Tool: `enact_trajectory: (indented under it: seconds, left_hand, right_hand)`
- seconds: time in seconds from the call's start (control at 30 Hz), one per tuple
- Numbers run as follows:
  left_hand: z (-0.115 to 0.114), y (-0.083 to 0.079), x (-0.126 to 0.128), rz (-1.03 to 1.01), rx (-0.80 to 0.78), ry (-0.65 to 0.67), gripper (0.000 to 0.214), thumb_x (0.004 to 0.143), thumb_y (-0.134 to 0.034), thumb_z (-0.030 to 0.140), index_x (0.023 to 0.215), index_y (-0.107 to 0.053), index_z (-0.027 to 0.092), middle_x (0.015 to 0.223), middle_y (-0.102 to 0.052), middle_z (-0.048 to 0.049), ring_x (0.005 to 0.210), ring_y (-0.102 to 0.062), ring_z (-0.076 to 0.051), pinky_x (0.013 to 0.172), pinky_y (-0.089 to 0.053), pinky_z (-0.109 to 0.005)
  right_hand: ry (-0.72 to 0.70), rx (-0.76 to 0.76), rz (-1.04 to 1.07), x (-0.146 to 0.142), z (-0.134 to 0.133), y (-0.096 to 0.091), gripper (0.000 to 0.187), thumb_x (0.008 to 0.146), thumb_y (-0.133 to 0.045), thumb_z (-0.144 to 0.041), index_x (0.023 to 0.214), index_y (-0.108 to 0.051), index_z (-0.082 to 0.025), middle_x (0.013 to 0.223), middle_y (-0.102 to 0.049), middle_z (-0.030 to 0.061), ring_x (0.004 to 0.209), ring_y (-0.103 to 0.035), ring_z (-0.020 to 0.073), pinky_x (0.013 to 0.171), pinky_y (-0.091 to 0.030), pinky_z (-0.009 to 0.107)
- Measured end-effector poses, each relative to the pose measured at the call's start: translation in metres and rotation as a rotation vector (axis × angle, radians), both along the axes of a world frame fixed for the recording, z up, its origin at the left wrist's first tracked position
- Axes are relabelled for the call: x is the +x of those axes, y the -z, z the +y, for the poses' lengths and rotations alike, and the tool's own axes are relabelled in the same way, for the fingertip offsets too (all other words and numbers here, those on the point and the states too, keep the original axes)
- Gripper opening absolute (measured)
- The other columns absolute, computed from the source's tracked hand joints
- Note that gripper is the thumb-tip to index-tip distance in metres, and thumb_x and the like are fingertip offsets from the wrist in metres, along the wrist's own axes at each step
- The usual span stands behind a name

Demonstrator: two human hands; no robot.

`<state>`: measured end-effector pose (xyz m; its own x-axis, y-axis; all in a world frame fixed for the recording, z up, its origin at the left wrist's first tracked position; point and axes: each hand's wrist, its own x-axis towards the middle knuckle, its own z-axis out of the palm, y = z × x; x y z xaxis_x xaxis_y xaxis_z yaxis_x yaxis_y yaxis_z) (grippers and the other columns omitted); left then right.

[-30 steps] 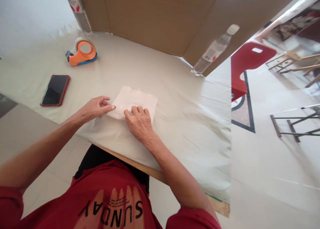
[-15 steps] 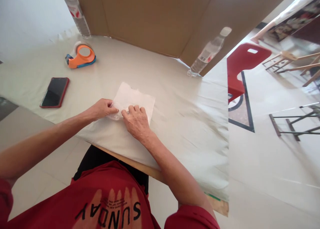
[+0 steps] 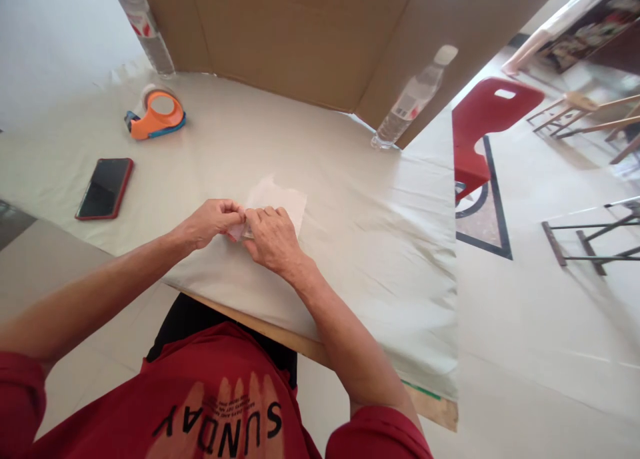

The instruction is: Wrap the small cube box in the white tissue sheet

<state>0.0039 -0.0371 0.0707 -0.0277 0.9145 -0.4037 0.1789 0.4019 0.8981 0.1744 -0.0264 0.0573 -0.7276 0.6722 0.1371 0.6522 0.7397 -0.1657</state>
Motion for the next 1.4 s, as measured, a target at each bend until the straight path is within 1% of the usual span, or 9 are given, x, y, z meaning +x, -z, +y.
enact_trajectory:
  seconds: [0.1, 0.2, 0.3, 0.4, 0.53, 0.73, 0.9, 1.07, 1.4]
  left_hand:
    - [-0.005, -0.01, -0.005, 0.044, 0.082, 0.286, 0.026, 0.065, -0.057, 0.026, 0.085, -0.071, 0.018, 0.081, -0.068, -0.003, 0.074, -0.062, -0.018, 0.07, -0.053, -0.032]
    - [-0.01, -0.016, -0.008, 0.324, 0.241, 0.479, 0.032, 0.069, -0.05, 0.022, 0.09, -0.074, 0.02, 0.089, -0.068, -0.0035, 0.082, -0.063, -0.02, 0.079, -0.053, -0.034]
    - [-0.013, -0.011, -0.004, 0.603, 0.412, 0.551, 0.03, 0.078, -0.046, 0.018, 0.09, -0.074, 0.019, 0.091, -0.065, -0.0065, 0.082, -0.061, -0.02, 0.082, -0.051, -0.036]
    - [-0.015, 0.001, 0.002, 0.77, 0.526, 0.556, 0.027, 0.085, -0.048, 0.022, 0.093, -0.074, 0.018, 0.095, -0.062, -0.0099, 0.083, -0.06, -0.022, 0.08, -0.051, -0.037]
    - [-0.02, 0.016, 0.007, 0.827, 0.658, 0.467, 0.024, 0.086, -0.054, 0.023, 0.1, -0.072, 0.017, 0.108, -0.06, -0.0122, 0.098, -0.059, -0.025, 0.085, -0.052, -0.038]
    - [-0.033, 0.022, 0.019, 0.875, 0.639, 0.331, 0.022, 0.083, -0.06, 0.023, 0.103, -0.068, 0.016, 0.118, -0.056, -0.013, 0.089, -0.062, -0.02, 0.077, -0.055, -0.033]
    - [-0.036, 0.021, 0.024, 0.887, 0.598, 0.382, 0.022, 0.085, -0.063, 0.025, 0.105, -0.066, 0.017, 0.107, -0.06, -0.0104, 0.091, -0.062, -0.022, 0.081, -0.055, -0.034]
    - [-0.032, 0.024, 0.018, 0.915, 0.721, 0.412, 0.019, 0.087, -0.063, 0.026, 0.104, -0.067, 0.019, 0.109, -0.062, -0.0105, 0.103, -0.06, -0.025, 0.088, -0.053, -0.036]
    - [-0.024, 0.017, 0.013, 0.944, 0.737, 0.608, 0.022, 0.091, -0.058, 0.022, 0.109, -0.07, 0.019, 0.11, -0.061, -0.0112, 0.092, -0.059, -0.022, 0.074, -0.049, -0.031]
  right_hand:
    - [-0.005, -0.098, 0.087, 0.01, -0.002, -0.005, 0.034, 0.085, -0.067, -0.028, 0.114, -0.059, -0.013, 0.103, -0.072, 0.013, 0.098, -0.061, 0.0277, 0.09, -0.036, 0.039]
    - [-0.06, -0.183, 0.273, 0.034, -0.01, -0.01, 0.028, 0.086, -0.066, -0.03, 0.112, -0.061, -0.019, 0.117, -0.071, 0.0113, 0.112, -0.062, 0.0269, 0.099, -0.039, 0.042]
    - [0.164, -0.167, 0.494, 0.066, -0.02, -0.01, 0.02, 0.09, -0.06, -0.034, 0.106, -0.064, -0.022, 0.128, -0.067, 0.0121, 0.121, -0.06, 0.028, 0.098, -0.045, 0.045]
    - [0.468, -0.354, 0.518, 0.087, -0.025, -0.003, 0.03, 0.089, -0.061, -0.042, 0.11, -0.064, -0.021, 0.111, -0.072, 0.011, 0.089, -0.069, 0.0236, 0.078, -0.052, 0.039]
    - [0.617, -0.534, 0.385, 0.084, -0.022, 0.013, 0.056, 0.084, -0.066, -0.05, 0.128, -0.057, -0.016, 0.096, -0.074, 0.0086, 0.072, -0.067, 0.0206, 0.074, -0.051, 0.036]
    - [0.587, -0.523, 0.423, 0.061, -0.012, 0.029, 0.069, 0.083, -0.065, -0.053, 0.139, -0.049, -0.014, 0.084, -0.069, 0.0049, 0.075, -0.066, 0.0239, 0.071, -0.051, 0.036]
    - [0.611, -0.605, 0.554, 0.06, -0.003, 0.036, 0.073, 0.085, -0.061, -0.053, 0.143, -0.042, -0.013, 0.084, -0.064, 0.0036, 0.074, -0.063, 0.0212, 0.069, -0.051, 0.035]
    - [0.613, -0.546, 0.579, 0.051, 0.005, 0.041, 0.078, 0.08, -0.064, -0.053, 0.144, -0.041, -0.014, 0.087, -0.067, 0.0047, 0.079, -0.064, 0.0239, 0.073, -0.052, 0.037]
    - [0.563, -0.442, 0.587, 0.036, 0.005, 0.039, 0.065, 0.075, -0.053, -0.027, 0.139, -0.044, -0.017, 0.069, -0.063, -0.0018, 0.064, -0.058, 0.0218, 0.066, -0.047, 0.035]
